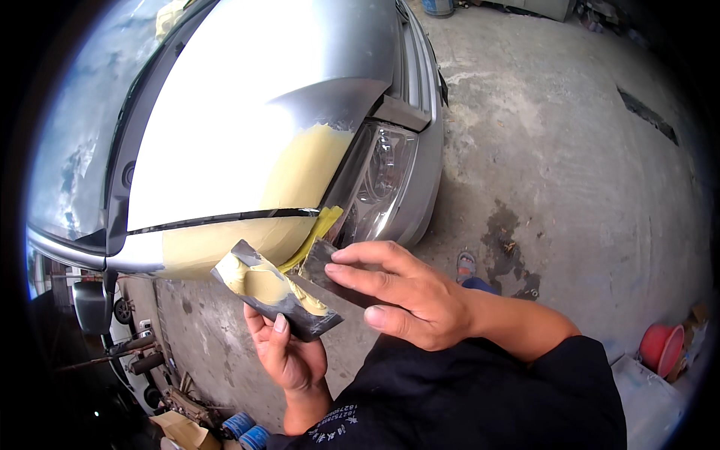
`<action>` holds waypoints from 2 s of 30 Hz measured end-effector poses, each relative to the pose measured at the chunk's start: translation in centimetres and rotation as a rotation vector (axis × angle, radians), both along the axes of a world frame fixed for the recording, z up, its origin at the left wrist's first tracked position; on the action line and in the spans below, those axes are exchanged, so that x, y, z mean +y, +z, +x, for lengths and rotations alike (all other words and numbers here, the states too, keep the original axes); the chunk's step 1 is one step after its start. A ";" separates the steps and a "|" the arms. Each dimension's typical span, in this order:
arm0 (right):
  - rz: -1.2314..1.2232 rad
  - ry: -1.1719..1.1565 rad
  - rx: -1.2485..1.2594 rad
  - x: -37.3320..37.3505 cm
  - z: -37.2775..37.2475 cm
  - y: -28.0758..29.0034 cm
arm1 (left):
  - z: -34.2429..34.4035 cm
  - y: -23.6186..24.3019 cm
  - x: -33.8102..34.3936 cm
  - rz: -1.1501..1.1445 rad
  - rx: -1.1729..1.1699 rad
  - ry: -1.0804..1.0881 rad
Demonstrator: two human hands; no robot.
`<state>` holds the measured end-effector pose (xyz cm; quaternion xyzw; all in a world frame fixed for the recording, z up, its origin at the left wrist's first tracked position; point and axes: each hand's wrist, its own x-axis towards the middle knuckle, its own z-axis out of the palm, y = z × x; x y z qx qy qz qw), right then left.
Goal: The person applies a yellow body filler to the front fender of a silver car using a metal putty knife. They spread the filler over a damaged area, smoothing it out with consistent strokes. The person periodically scrapes excess filler from the tool back onto the main supply plate.
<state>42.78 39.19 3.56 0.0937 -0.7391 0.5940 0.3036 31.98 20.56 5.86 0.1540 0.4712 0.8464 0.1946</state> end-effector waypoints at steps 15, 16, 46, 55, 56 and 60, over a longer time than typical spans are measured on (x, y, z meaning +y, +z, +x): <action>-1.004 0.484 -0.275 4.4 5.0 -5.8 | 3.0 0.9 2.2 0.089 -0.185 -0.070; -1.062 0.604 -0.285 4.6 5.1 -5.8 | 3.4 0.8 2.6 0.083 -0.233 -0.087; 0.619 -0.293 -0.064 3.3 -2.3 4.7 | 4.2 -2.1 -6.1 0.305 -0.109 0.190; 1.087 -0.196 0.037 4.3 -8.1 9.8 | 3.3 -3.9 -7.2 0.361 -0.134 0.116; 1.130 -0.177 0.045 4.3 -8.7 10.0 | 3.2 -4.0 -7.3 0.359 -0.137 0.124; 1.214 -0.144 0.007 4.7 -9.9 9.9 | 3.3 -4.2 -7.6 0.353 -0.152 0.154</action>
